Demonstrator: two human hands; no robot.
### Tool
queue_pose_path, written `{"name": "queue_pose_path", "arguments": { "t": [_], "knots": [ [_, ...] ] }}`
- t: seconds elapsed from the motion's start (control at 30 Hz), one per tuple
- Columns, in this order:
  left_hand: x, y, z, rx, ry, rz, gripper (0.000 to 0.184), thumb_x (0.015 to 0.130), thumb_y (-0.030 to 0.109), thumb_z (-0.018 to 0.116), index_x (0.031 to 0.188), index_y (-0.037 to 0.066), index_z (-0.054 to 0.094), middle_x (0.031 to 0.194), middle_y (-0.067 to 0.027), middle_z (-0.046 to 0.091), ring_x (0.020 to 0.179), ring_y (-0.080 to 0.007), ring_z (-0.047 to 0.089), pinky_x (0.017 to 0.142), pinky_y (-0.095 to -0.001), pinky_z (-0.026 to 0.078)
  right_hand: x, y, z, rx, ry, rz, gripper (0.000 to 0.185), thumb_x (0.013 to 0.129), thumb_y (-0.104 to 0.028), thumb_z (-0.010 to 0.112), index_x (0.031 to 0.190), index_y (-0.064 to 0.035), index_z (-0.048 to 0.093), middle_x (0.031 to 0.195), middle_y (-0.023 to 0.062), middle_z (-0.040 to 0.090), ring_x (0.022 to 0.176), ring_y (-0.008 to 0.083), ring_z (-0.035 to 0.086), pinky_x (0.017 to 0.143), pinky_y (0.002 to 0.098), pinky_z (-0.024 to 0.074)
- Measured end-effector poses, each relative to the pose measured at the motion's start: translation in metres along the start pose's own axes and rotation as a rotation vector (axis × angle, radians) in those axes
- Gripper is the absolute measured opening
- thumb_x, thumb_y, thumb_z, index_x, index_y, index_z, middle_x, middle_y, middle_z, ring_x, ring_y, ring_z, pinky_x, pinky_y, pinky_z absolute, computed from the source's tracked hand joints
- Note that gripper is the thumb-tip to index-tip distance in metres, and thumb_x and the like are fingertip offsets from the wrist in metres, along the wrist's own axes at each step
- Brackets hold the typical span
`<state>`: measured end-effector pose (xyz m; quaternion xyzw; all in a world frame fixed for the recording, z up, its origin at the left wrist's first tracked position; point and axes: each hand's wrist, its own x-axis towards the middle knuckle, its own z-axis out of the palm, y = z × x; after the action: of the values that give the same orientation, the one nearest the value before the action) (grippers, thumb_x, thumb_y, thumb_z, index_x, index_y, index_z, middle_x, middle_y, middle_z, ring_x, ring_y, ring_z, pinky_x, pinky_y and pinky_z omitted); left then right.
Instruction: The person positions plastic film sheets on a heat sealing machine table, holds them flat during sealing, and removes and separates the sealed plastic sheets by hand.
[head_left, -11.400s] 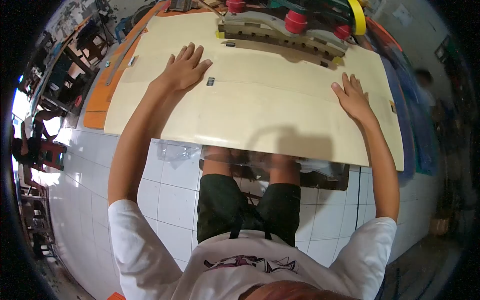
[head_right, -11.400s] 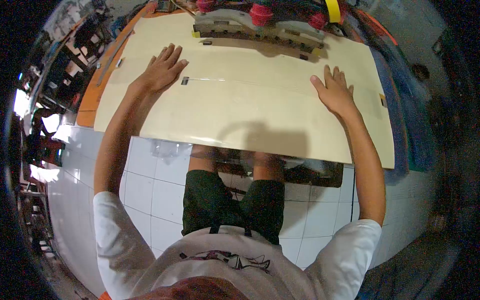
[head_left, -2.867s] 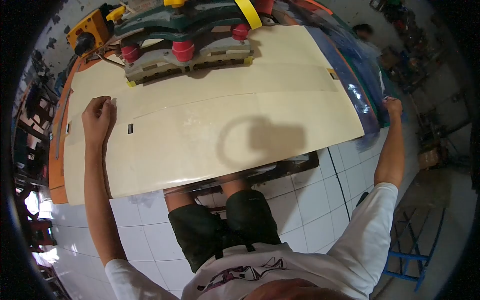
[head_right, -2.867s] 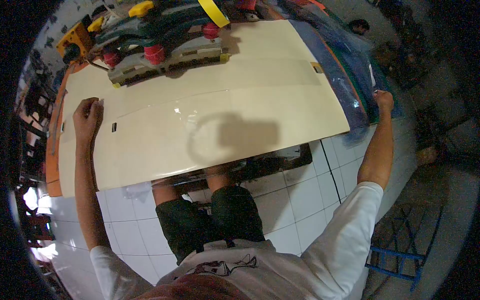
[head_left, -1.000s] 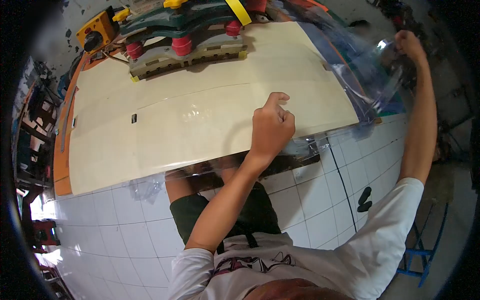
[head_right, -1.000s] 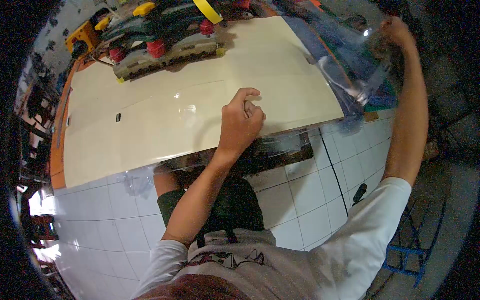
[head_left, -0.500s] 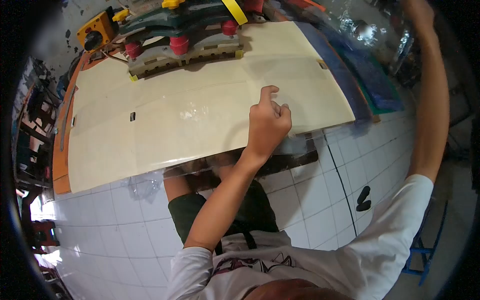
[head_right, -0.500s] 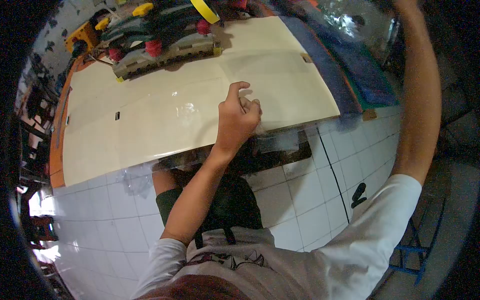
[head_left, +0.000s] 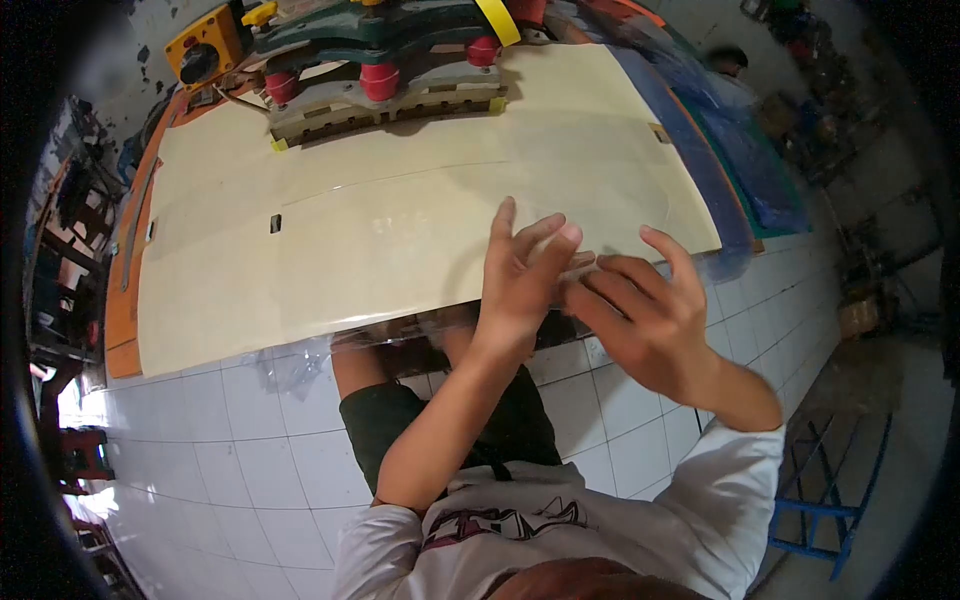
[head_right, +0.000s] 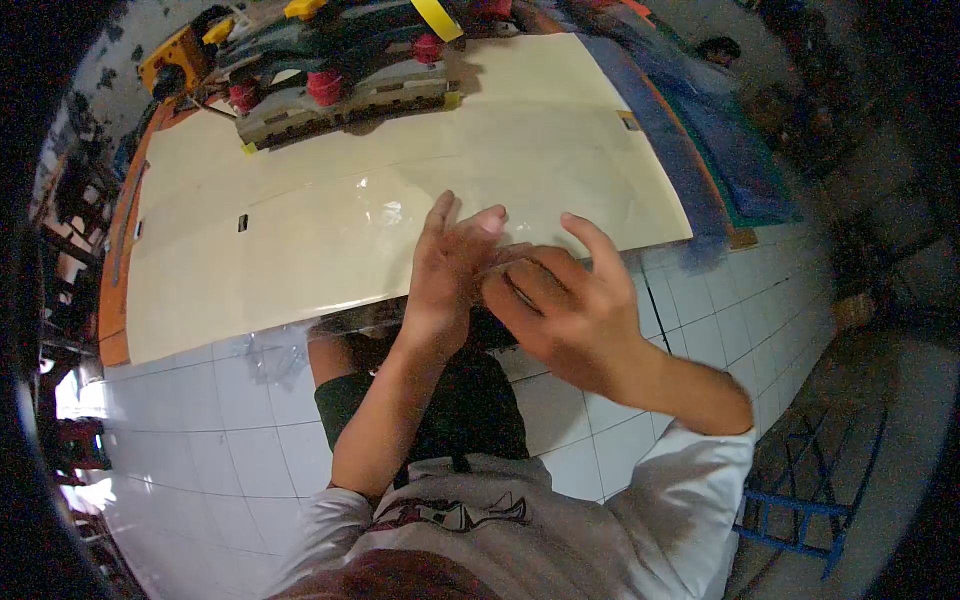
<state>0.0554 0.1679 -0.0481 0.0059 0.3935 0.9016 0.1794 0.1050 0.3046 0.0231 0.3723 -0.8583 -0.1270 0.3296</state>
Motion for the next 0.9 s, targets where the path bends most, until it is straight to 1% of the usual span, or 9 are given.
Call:
{"name": "queue_pose_path", "arguments": {
  "t": [0.13,0.2,0.23,0.3,0.47,0.53,0.73,0.83,0.9],
  "knots": [
    [-0.003,-0.005,-0.001,0.089,0.049,0.213,0.079,0.094,0.002,0.057,0.153,0.012,0.004,0.13,-0.0249,0.052,0.094,-0.0309,0.068,0.078,-0.036,0.06,-0.045,-0.003,0.0,0.743,0.366,0.721,0.023,0.087,-0.015,0.067,0.107,-0.005,0.065,0.111,0.0141,0.064,0.108,0.0251,0.059,0.099,0.0435,0.0416],
    [-0.007,-0.007,-0.002,0.093,0.066,0.239,0.082,0.092,-0.007,0.055,0.153,0.013,0.004,0.129,-0.0253,0.053,0.09,-0.0297,0.07,0.077,-0.0352,0.061,-0.087,-0.008,0.036,0.621,0.781,1.379,0.051,0.089,-0.031,0.068,0.128,-0.0022,0.052,0.132,0.0179,0.054,0.124,0.0279,0.05,0.102,0.0453,0.0386],
    [-0.012,-0.009,-0.003,0.138,0.059,0.312,0.083,0.091,-0.009,0.053,0.153,0.015,0.004,0.128,-0.0253,0.054,0.09,-0.0289,0.07,0.077,-0.0349,0.061,-0.108,-0.007,0.052,0.617,0.783,1.379,0.051,0.089,-0.031,0.068,0.128,-0.0022,0.052,0.132,0.0179,0.054,0.124,0.0279,0.05,0.102,0.0453,0.0386],
    [-0.022,-0.012,-0.004,0.188,0.049,0.38,0.083,0.091,-0.011,0.052,0.153,0.016,0.004,0.126,-0.0253,0.056,0.09,-0.0282,0.07,0.077,-0.0346,0.061,-0.136,-0.005,0.072,0.963,0.895,1.951,0.075,0.089,-0.049,0.065,0.139,-0.0006,0.037,0.139,0.0195,0.045,0.13,0.0321,0.044,0.101,0.0496,0.0388],
    [-0.056,-0.011,-0.006,0.199,0.043,0.468,0.081,0.091,-0.013,0.049,0.153,0.01,0.003,0.126,-0.0248,0.057,0.088,-0.025,0.07,0.079,-0.0352,0.061,-0.14,-0.007,0.086,1.776,0.843,2.055,0.095,0.083,-0.059,0.067,0.147,-0.0012,0.028,0.143,0.0193,0.035,0.131,0.0337,0.039,0.107,0.051,0.0306],
    [-0.073,-0.008,-0.017,0.233,0.029,0.488,0.08,0.091,-0.013,0.05,0.152,0.006,0.002,0.125,-0.0238,0.059,0.087,-0.0238,0.07,0.078,-0.0343,0.06,-0.138,-0.004,0.091,1.922,0.72,1.926,0.078,0.086,-0.053,0.067,0.137,-0.0009,0.04,0.127,0.0193,0.05,0.115,0.0303,0.054,0.096,0.0466,0.045],
    [-0.11,0.0,-0.056,0.298,0.132,0.526,0.073,0.094,-0.006,0.052,0.151,0.002,0.007,0.121,-0.0231,0.061,0.091,-0.0248,0.07,0.078,-0.0365,0.06,-0.114,0.001,0.069,1.144,0.524,1.688,0.035,0.093,-0.035,0.063,0.106,-0.0023,0.059,0.086,0.0084,0.066,0.068,0.0203,0.066,0.059,0.0324,0.0579],
    [-0.124,0.001,-0.069,0.273,0.183,0.574,0.072,0.094,-0.003,0.055,0.15,0.0,0.01,0.114,-0.0225,0.065,0.078,-0.026,0.071,0.068,-0.0356,0.06,-0.124,0.03,0.054,1.622,0.631,1.736,0.032,0.096,-0.032,0.057,0.105,-0.0024,0.061,0.093,0.013,0.067,0.073,0.0226,0.068,0.061,0.0324,0.0583],
    [-0.129,0.007,-0.077,0.208,0.189,0.603,0.072,0.093,-0.003,0.055,0.15,-0.001,0.01,0.113,-0.0224,0.065,0.076,-0.0255,0.071,0.067,-0.0352,0.06,-0.124,0.041,0.046,1.491,0.626,1.746,0.031,0.096,-0.032,0.056,0.105,-0.0024,0.061,0.095,0.0145,0.068,0.075,0.0229,0.068,0.062,0.0331,0.0584]
  ]
}}
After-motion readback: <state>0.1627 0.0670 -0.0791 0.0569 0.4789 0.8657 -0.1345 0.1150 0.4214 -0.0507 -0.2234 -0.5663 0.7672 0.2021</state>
